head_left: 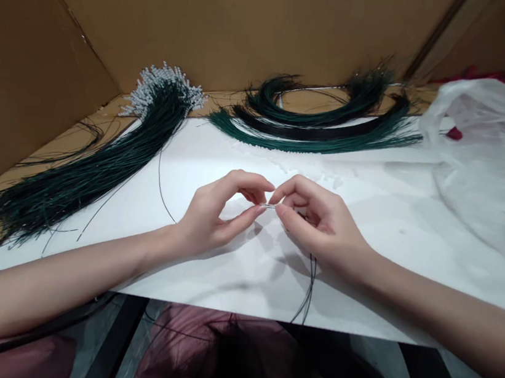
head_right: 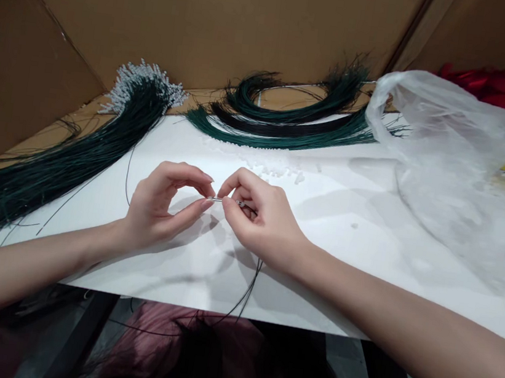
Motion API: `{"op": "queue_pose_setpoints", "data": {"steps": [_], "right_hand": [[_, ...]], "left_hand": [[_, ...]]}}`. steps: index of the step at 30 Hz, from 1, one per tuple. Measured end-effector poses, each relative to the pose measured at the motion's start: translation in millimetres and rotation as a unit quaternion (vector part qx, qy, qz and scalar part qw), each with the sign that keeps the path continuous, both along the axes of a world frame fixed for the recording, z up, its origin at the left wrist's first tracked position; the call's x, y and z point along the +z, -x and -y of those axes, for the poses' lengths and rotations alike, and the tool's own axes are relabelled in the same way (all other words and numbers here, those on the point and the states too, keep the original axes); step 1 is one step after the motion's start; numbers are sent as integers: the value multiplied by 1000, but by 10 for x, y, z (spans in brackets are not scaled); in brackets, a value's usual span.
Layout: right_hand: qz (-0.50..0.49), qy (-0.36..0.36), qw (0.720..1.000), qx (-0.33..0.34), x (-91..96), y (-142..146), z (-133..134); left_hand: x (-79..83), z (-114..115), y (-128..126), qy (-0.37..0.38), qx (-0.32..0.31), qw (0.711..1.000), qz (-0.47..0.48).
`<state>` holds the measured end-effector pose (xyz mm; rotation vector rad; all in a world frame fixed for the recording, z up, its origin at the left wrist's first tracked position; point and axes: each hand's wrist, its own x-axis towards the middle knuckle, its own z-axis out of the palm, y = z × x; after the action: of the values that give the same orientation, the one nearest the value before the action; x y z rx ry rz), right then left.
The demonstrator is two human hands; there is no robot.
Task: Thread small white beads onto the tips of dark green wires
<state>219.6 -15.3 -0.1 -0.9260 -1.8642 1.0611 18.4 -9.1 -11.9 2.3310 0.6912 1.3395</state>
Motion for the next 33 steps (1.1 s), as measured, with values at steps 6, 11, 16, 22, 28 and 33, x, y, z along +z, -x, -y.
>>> {"op": "queue_pose_setpoints", "data": {"steps": [6, 11, 16, 22, 28, 33], "right_hand": [[-11, 11, 1000, 20, 11, -8, 7], [-9, 7, 1000, 21, 14, 0, -1], [-24, 19, 999, 24, 38, 11, -23], [-29, 28, 999, 22, 54, 23, -6], [-28, 23, 999, 23, 38, 27, -2], [-18, -4, 1000, 25, 33, 13, 5]], "left_hand": [[-23, -23, 20, -79, 5, 997, -10], [-28, -34, 29, -67, 4, 998, 2], [-20, -36, 34, -65, -1, 998, 6], [-17, -23, 22, -65, 3, 998, 14], [-23, -15, -8, -72, 19, 997, 15], [-28, -1, -16, -54, 21, 998, 32]]}}
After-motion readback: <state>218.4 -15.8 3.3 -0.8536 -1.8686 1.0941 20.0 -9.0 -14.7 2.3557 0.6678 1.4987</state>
